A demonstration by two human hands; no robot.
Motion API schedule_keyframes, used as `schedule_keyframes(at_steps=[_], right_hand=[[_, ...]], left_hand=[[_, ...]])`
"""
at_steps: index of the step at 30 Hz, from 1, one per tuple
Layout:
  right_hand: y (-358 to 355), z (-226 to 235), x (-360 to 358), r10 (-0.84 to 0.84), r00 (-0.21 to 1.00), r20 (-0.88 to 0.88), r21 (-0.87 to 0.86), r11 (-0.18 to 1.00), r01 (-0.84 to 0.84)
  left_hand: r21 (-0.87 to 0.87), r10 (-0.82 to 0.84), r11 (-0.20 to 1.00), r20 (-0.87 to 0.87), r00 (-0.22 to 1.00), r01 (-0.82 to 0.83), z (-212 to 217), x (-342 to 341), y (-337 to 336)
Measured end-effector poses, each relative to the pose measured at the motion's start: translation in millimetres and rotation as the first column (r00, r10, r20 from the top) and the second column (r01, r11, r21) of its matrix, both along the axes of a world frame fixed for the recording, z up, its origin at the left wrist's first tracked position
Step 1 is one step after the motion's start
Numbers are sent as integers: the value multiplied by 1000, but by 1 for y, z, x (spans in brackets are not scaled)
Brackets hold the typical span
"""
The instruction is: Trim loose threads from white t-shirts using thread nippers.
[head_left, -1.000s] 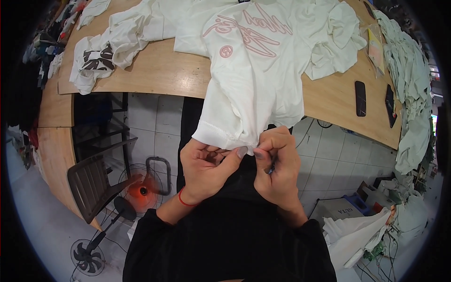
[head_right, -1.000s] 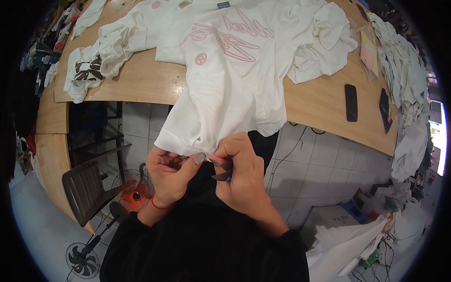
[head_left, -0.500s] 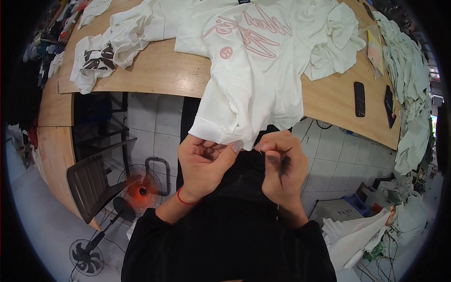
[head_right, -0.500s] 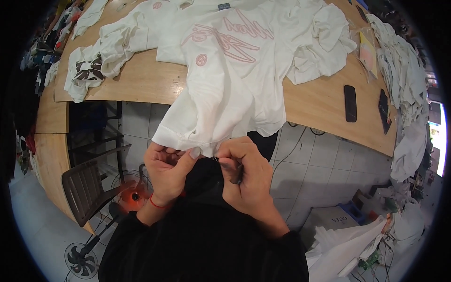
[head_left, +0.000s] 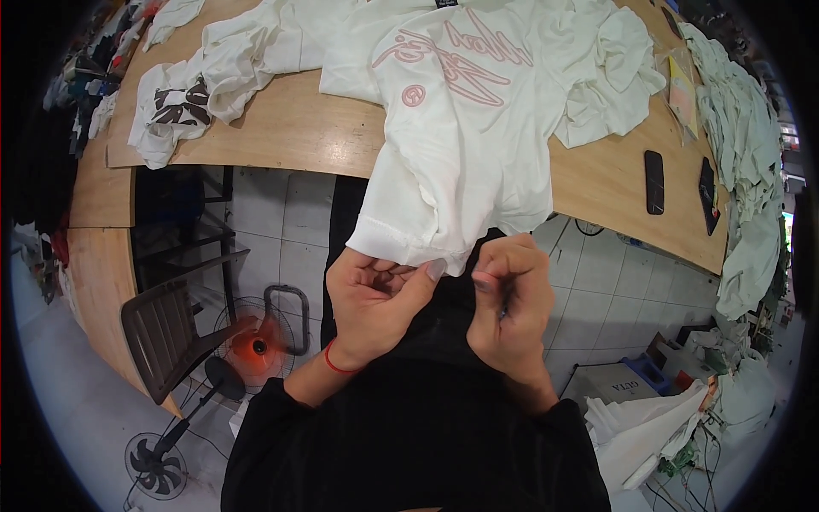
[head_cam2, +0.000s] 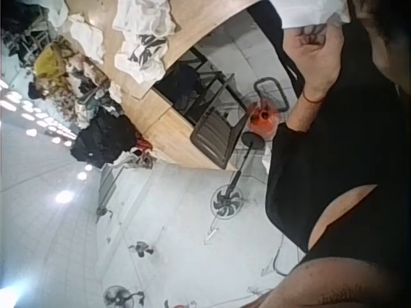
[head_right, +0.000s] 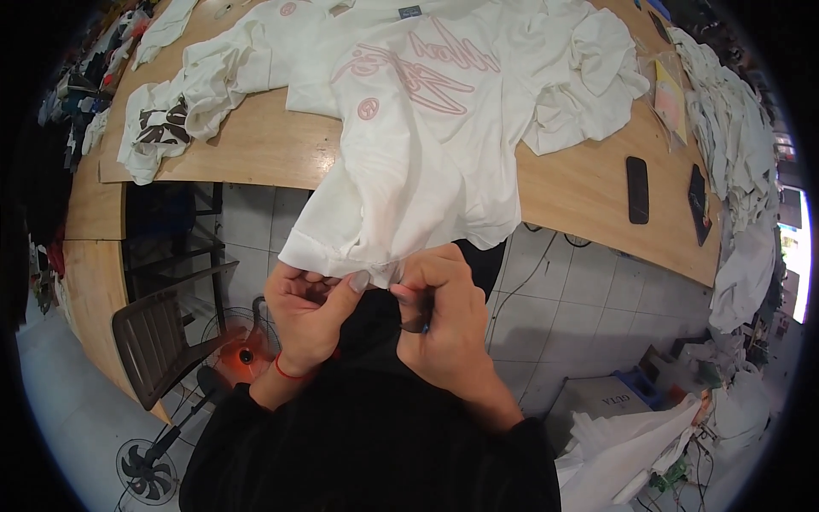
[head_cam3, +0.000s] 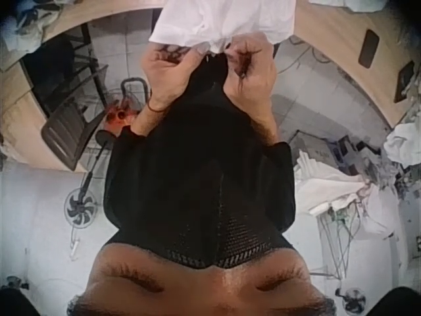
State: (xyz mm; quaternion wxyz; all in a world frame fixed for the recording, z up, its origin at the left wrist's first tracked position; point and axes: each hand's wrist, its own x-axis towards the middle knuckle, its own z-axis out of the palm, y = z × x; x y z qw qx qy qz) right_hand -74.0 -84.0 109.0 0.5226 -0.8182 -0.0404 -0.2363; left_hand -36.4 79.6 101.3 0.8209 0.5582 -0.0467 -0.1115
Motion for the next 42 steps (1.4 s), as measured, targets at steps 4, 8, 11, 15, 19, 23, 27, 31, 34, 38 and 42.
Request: schedule_keyframes(at_steps=[4, 8, 11, 15, 19, 23, 27, 31, 34, 38, 42], right_hand=[[-4, -9, -14, -63, 994, -85, 131, 989, 74], [-6, 10, -15, 21, 969, -246, 22, 1000, -16], [0, -6, -12, -35, 995, -99, 90, 995, 44], [2, -1, -6, -69, 997, -35, -167, 984, 62], [-2, 0, -4, -63, 998, -11, -178, 982, 60], [-2, -2, -2, -49, 999, 4, -148, 988, 49], [-6, -2, -2, -40, 999, 14, -197, 979, 42], [-3, 4, -2, -123, 992, 20, -117, 985, 125], [-1, 5, -2, -146, 981, -129, 151, 975, 165], [3, 5, 7, -78, 987, -141, 82, 993, 90], [-3, 2, 8, -68, 988, -138, 30, 997, 72]], left_hand=[[57, 18, 998, -62, 998, -14, -4, -1, 3], [38, 9, 999, -60, 998, -6, -4, 0, 2], [48, 9, 999, -58, 998, -6, -4, -1, 3], [41, 19, 999, -62, 998, -17, -6, -3, 4], [40, -10, 999, -40, 999, 11, -5, -3, 5], [19, -24, 1000, -46, 999, 25, -2, -2, 4], [18, -24, 1000, -56, 998, 25, 1, -2, 2], [60, -21, 998, -48, 999, 24, -2, -2, 3], [-15, 21, 1000, -65, 998, -22, 0, 0, -4], [-300, -72, 954, -161, 984, 20, -19, 3, -4], [-731, -243, 658, -434, 867, -182, -20, 12, -8]])
